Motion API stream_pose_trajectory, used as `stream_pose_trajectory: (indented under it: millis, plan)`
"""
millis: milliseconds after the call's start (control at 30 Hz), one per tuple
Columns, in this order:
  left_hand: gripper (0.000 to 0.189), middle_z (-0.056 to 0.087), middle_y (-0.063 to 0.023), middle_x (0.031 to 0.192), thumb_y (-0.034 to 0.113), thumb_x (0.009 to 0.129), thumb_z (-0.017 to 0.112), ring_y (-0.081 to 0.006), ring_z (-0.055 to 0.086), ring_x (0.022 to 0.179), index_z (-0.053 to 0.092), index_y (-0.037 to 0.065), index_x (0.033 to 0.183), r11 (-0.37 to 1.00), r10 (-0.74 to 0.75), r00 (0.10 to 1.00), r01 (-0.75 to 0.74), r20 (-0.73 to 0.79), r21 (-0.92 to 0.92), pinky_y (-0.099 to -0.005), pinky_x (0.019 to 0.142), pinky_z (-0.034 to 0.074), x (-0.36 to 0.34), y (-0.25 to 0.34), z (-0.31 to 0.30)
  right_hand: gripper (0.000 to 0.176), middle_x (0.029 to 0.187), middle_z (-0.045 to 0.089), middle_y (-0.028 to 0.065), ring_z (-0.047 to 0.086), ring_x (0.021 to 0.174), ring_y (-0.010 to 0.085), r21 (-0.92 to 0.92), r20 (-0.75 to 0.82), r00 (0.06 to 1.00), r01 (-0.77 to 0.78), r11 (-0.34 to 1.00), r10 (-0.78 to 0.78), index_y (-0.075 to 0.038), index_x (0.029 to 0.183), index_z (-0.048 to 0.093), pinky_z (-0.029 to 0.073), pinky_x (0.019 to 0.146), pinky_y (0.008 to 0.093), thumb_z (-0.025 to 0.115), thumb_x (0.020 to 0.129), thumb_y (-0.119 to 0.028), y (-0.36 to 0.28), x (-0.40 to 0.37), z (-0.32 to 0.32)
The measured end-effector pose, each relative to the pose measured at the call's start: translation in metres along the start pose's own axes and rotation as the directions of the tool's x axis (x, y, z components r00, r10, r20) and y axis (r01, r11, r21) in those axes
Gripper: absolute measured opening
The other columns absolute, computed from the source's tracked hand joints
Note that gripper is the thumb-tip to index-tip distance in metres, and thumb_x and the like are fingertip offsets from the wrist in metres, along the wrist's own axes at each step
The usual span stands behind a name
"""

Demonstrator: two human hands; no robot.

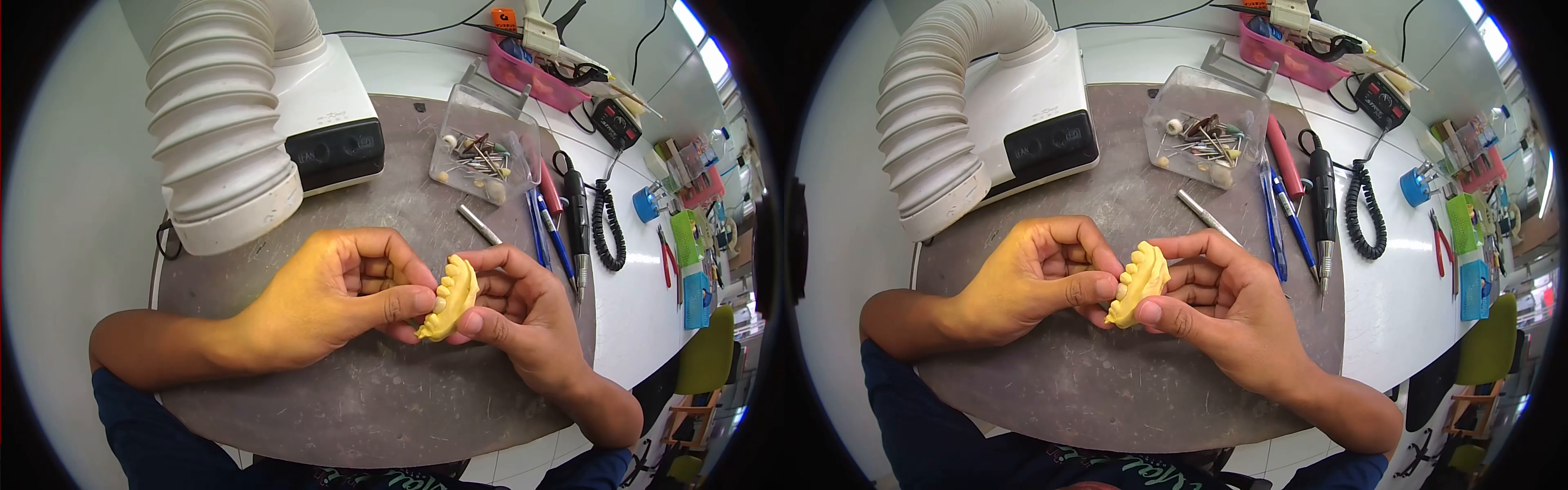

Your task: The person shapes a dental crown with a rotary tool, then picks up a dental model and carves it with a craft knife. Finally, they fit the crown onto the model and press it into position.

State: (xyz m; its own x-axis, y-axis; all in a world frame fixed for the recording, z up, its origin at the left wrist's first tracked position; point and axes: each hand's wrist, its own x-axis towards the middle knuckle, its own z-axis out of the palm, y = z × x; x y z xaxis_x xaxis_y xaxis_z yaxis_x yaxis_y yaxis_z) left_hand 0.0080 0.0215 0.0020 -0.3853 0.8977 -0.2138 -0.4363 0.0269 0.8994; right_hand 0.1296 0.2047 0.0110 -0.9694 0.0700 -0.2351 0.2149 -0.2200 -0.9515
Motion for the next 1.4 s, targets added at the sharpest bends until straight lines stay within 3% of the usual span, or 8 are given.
stream_pose_trajectory:
  millis: [1400]
  plan:
    - [0.020,0.062,-0.0090,0.098,0.008,0.088,0.066,-0.0118,0.063,0.088,0.055,0.000,0.101,0.999,-0.045,0.999,0.045,0.019,0.003,-0.0244,0.076,0.055,0.0005,0.0018,-0.0005,0.049,0.104,0.062,0.0109,0.063,0.091,0.0123,-0.060,0.022,0.999,0.043,0.997,-0.042,0.002,0.124,0.048,0.055,0.081,0.0237,0.072,0.083,-0.007,0.0005,-0.0007,-0.0003]
